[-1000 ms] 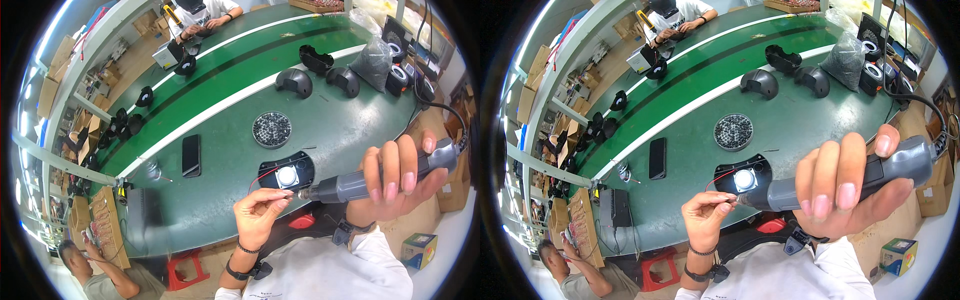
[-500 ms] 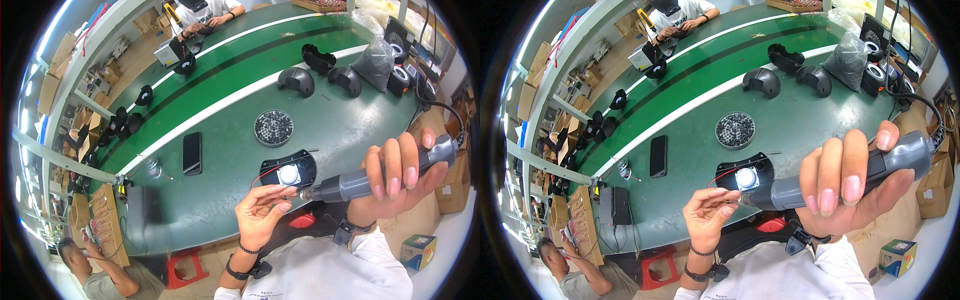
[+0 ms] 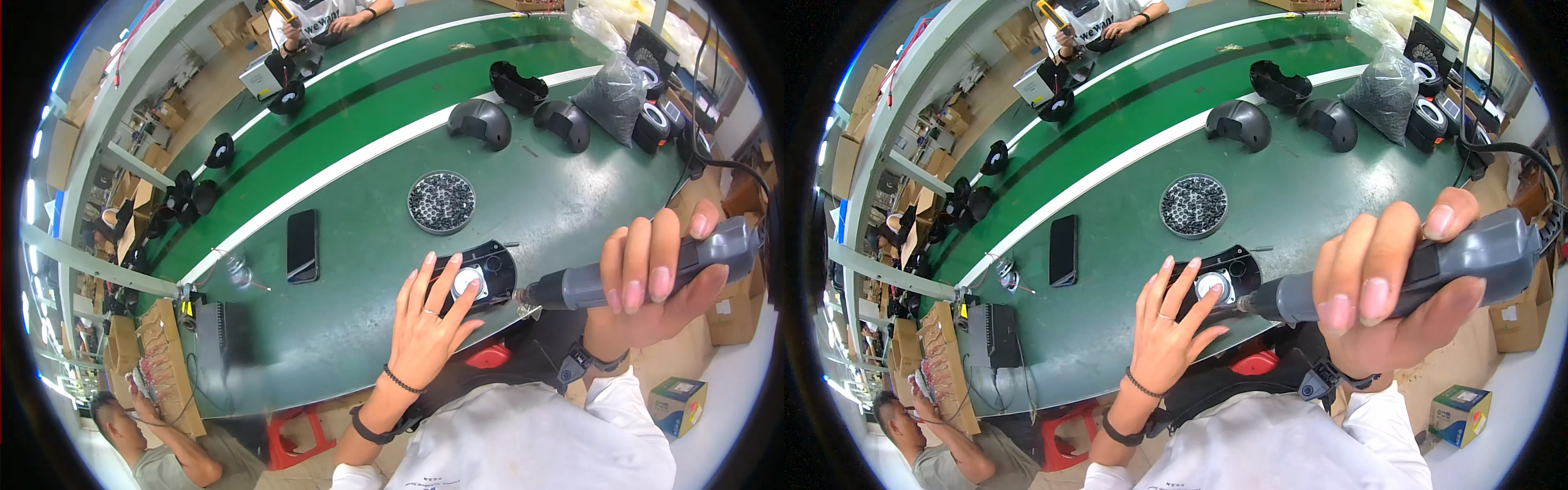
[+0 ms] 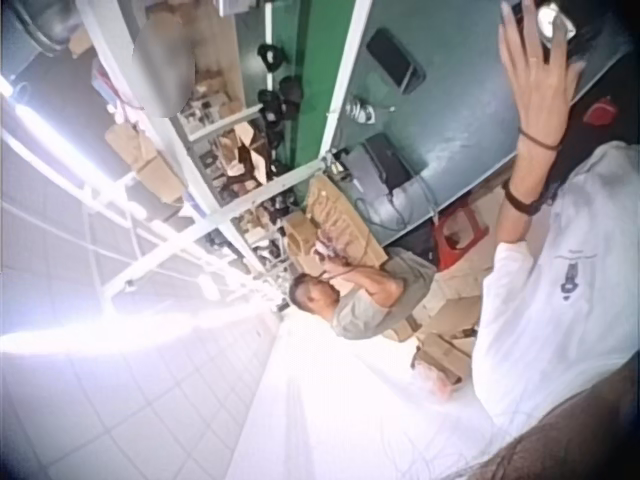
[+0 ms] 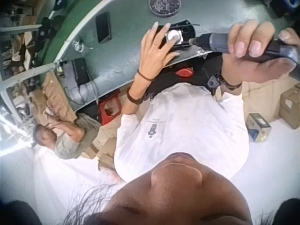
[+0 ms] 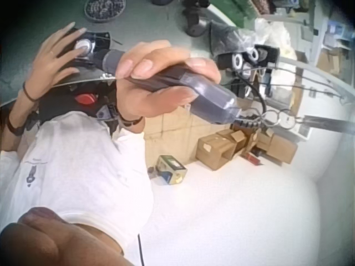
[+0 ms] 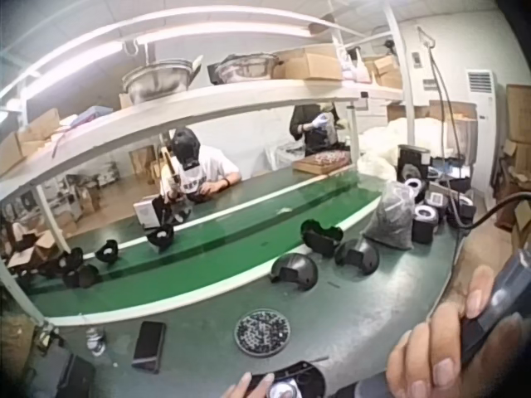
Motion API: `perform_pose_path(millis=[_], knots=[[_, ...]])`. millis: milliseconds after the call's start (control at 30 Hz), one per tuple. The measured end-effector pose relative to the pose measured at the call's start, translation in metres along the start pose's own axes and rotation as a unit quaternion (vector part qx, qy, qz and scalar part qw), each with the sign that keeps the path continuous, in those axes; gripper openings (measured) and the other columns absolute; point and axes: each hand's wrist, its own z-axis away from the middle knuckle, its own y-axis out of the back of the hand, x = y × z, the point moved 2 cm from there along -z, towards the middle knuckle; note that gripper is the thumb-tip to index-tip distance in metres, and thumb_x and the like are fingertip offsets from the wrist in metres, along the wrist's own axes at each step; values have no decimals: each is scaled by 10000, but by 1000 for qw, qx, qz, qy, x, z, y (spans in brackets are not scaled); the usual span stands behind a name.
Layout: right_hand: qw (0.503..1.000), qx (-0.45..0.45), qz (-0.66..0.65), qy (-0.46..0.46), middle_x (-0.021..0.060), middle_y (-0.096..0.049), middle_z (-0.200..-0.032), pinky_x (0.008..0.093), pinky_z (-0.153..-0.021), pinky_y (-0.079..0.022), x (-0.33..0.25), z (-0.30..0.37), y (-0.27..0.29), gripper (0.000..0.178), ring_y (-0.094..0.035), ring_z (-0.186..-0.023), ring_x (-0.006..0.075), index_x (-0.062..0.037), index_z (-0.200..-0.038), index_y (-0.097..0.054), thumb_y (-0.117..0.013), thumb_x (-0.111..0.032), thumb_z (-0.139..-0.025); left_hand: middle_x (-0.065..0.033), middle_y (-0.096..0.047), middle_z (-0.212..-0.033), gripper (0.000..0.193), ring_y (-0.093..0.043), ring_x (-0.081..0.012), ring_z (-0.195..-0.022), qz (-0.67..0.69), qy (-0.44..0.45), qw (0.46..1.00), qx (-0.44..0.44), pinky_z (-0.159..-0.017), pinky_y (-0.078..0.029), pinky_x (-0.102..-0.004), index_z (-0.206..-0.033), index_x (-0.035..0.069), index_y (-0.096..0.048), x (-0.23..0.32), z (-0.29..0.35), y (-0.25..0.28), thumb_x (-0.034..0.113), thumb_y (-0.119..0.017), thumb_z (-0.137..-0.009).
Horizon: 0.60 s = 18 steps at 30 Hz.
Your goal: Assembling small speakers into black plastic housings using a powered screwdriver on an assembly line.
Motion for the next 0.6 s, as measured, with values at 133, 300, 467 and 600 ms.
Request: perform_pose_path(millis=[133, 300, 467, 600], knots=[[998, -10, 62, -13, 74, -604, -785, 297, -503, -497, 8, 4, 6, 435, -594, -593, 202, -113, -1221, -376, -570, -456, -1037, -115, -467, -1554, 531, -365, -411, -1458, -21, -28, 999, -36, -1145, -348, -567, -1247, 196, -704, -6, -4, -11, 275, -853, -744], [990, -43, 131, -39, 62, -604, -782, 286, -501, -515, 19, 7, 13, 349, -619, -630, 189, -103, -1197, -409, -594, -356, -1042, -109, -470, -1554, 453, -379, -429, -1438, -20, -50, 998, -32, -1121, -361, -580, -1159, 215, -729, -18, -9, -16, 269, -855, -727], [987, -41, 142, -60, 58, -605, -778, 278, -487, -513, 30, 9, 19, 347, -620, -622, 186, -105, -1190, -418, -604, -356, -1038, -97, -478, -1542, 539, -429, -406, -1390, -33, -47, 997, -55, -1081, -391, -559, -1244, 222, -690, -21, -14, -11, 263, -856, -732], [988, -43, 137, -48, 54, -615, -780, 274, -478, -507, 35, 7, 22, 355, -619, -619, 183, -110, -1187, -418, -616, -360, -1031, -95, -482, -1526, 614, -455, -393, -1355, -51, -44, 995, -70, -1053, -404, -555, -1322, 222, -647, -21, -16, -10, 266, -850, -745]])
